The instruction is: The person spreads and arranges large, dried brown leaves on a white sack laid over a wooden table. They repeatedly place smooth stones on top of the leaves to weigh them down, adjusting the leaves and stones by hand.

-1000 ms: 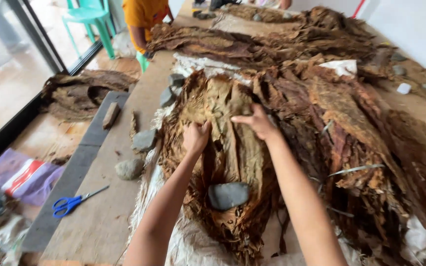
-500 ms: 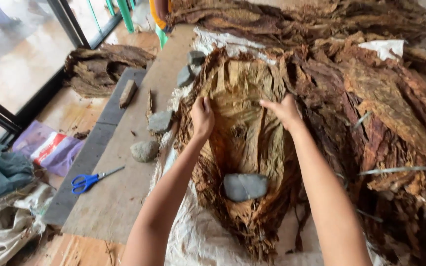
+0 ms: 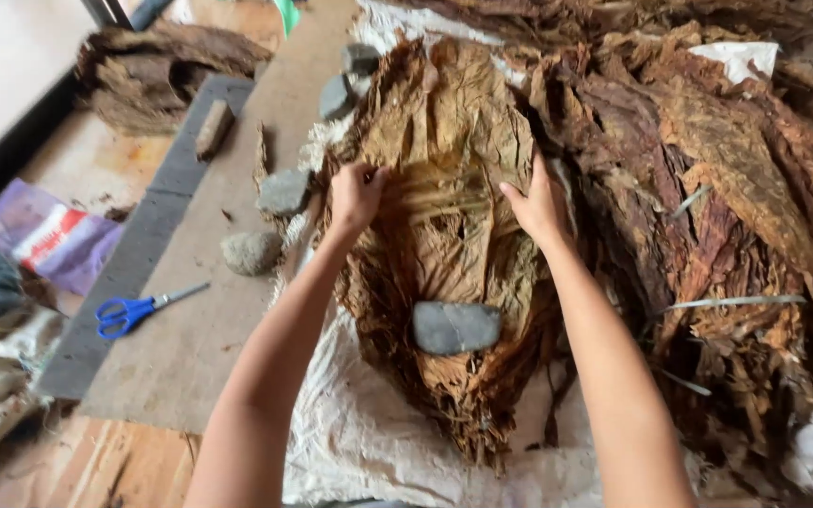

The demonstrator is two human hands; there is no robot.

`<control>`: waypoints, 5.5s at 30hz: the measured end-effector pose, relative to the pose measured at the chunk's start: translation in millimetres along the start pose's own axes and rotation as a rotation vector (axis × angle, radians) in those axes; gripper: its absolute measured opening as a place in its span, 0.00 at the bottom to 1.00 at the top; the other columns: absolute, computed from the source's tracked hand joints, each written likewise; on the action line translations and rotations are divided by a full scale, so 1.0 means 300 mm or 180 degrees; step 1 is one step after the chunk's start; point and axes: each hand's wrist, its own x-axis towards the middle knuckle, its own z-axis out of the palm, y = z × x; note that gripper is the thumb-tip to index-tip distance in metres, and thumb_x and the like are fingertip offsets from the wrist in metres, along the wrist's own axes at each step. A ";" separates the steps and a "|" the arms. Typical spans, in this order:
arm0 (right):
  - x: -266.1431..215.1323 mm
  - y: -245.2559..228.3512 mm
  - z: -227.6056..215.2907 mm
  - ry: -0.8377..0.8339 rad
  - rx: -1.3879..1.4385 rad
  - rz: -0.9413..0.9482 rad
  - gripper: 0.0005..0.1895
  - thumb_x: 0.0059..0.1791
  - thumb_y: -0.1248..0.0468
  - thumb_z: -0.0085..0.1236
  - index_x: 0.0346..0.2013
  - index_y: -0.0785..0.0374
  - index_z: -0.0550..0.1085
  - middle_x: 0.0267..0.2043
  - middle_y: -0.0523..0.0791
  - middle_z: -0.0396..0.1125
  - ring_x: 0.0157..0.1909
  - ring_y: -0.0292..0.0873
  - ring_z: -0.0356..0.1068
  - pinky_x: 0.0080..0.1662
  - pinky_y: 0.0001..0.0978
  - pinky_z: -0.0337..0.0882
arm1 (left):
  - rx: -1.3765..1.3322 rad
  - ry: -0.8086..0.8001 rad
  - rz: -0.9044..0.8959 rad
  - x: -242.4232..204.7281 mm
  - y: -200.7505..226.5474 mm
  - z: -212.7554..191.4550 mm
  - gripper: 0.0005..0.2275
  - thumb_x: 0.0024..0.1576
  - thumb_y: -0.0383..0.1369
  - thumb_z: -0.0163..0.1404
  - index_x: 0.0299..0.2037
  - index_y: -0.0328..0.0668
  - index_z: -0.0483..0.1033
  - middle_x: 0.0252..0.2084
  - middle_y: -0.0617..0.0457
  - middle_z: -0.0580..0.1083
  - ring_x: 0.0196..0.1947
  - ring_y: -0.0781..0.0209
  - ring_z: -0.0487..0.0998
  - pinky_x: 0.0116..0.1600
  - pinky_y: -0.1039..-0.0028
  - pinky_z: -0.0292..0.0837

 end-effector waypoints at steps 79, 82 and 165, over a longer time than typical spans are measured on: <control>0.015 -1.138 0.145 -0.3496 -0.2144 0.0545 0.51 0.59 0.24 0.25 0.90 0.46 0.55 0.93 0.44 0.49 0.91 0.51 0.46 0.82 0.51 0.47 | 0.0684 -0.0781 0.1495 -0.186 0.154 -0.057 0.36 0.48 0.51 0.74 0.60 0.31 0.83 0.55 0.35 0.84 0.59 0.31 0.84 0.63 0.40 0.81; 0.071 -1.066 0.296 -0.3429 -0.2164 0.0806 0.50 0.62 0.24 0.24 0.92 0.46 0.52 0.93 0.44 0.48 0.90 0.50 0.48 0.80 0.47 0.52 | 0.0510 -0.0740 0.1301 -0.162 0.161 -0.093 0.38 0.46 0.56 0.74 0.61 0.36 0.83 0.58 0.39 0.83 0.62 0.33 0.82 0.65 0.41 0.79; -0.343 0.234 -0.175 -0.0240 0.1385 0.0387 0.05 0.61 0.64 0.72 0.51 0.59 0.85 0.42 0.43 0.79 0.41 0.36 0.75 0.41 0.38 0.80 | 0.0574 -0.1222 0.0293 -0.407 0.350 -0.735 0.28 0.63 0.34 0.67 0.75 0.45 0.76 0.73 0.44 0.71 0.65 0.43 0.80 0.78 0.48 0.71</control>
